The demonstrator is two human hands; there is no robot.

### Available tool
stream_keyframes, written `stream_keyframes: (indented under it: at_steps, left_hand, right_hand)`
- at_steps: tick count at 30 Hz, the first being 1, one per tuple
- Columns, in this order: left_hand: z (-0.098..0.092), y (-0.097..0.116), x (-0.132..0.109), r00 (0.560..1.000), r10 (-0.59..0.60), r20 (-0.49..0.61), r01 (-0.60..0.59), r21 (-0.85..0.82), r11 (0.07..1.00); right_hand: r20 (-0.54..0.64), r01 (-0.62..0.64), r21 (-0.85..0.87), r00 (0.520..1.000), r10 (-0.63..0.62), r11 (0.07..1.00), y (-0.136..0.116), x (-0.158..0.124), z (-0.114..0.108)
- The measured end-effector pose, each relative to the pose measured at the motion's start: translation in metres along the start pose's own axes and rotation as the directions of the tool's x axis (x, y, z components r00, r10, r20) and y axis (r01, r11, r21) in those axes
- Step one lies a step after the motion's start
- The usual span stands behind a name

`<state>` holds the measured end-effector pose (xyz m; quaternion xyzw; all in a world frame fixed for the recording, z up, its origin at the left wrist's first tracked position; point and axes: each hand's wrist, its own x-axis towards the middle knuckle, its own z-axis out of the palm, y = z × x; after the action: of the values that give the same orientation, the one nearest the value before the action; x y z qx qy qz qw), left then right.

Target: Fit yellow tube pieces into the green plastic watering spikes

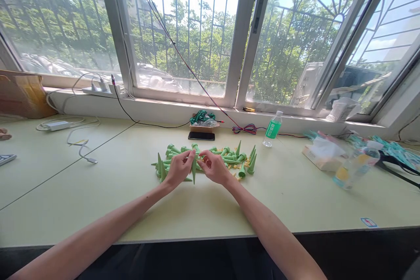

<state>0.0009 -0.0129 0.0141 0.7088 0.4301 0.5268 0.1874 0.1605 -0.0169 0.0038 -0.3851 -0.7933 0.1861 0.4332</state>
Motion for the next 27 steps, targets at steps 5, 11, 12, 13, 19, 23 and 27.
stream_keyframes:
  at_steps: [5,11,12,13,19,23,27]
  left_hand:
    - [0.000,0.000,0.000,0.999,-0.032,0.008,0.032,-0.019,0.999]
    - [0.000,-0.002,0.000,0.999,-0.041,0.025,0.041,-0.032,0.999]
    - [0.000,-0.002,0.000,0.999,-0.042,0.026,0.043,-0.032,0.999]
    - [0.000,-0.003,0.000,0.999,-0.045,0.028,0.046,-0.031,0.998]
    - [0.001,-0.005,0.001,0.999,-0.046,0.030,0.047,-0.031,0.998]
    - [0.001,-0.005,0.001,0.997,-0.066,0.041,0.067,-0.035,0.997]
    - [0.000,-0.005,0.001,0.996,-0.070,0.047,0.072,-0.039,0.997]
  right_hand:
    - [0.004,0.014,0.011,1.000,-0.014,1.000,0.002,0.000,0.001]
    - [-0.011,0.019,-0.021,1.000,-0.019,1.000,0.009,0.002,0.003]
    - [-0.013,0.019,-0.024,1.000,-0.020,1.000,0.010,0.002,0.003]
    - [-0.016,0.019,-0.025,1.000,-0.019,0.999,0.011,0.002,0.004]
    - [-0.005,0.015,0.008,1.000,-0.015,1.000,0.013,0.001,0.005]
    - [0.002,0.031,0.028,1.000,-0.031,0.999,0.014,0.001,0.005]
    - [-0.001,0.028,0.019,1.000,-0.028,0.999,0.013,0.001,0.005]
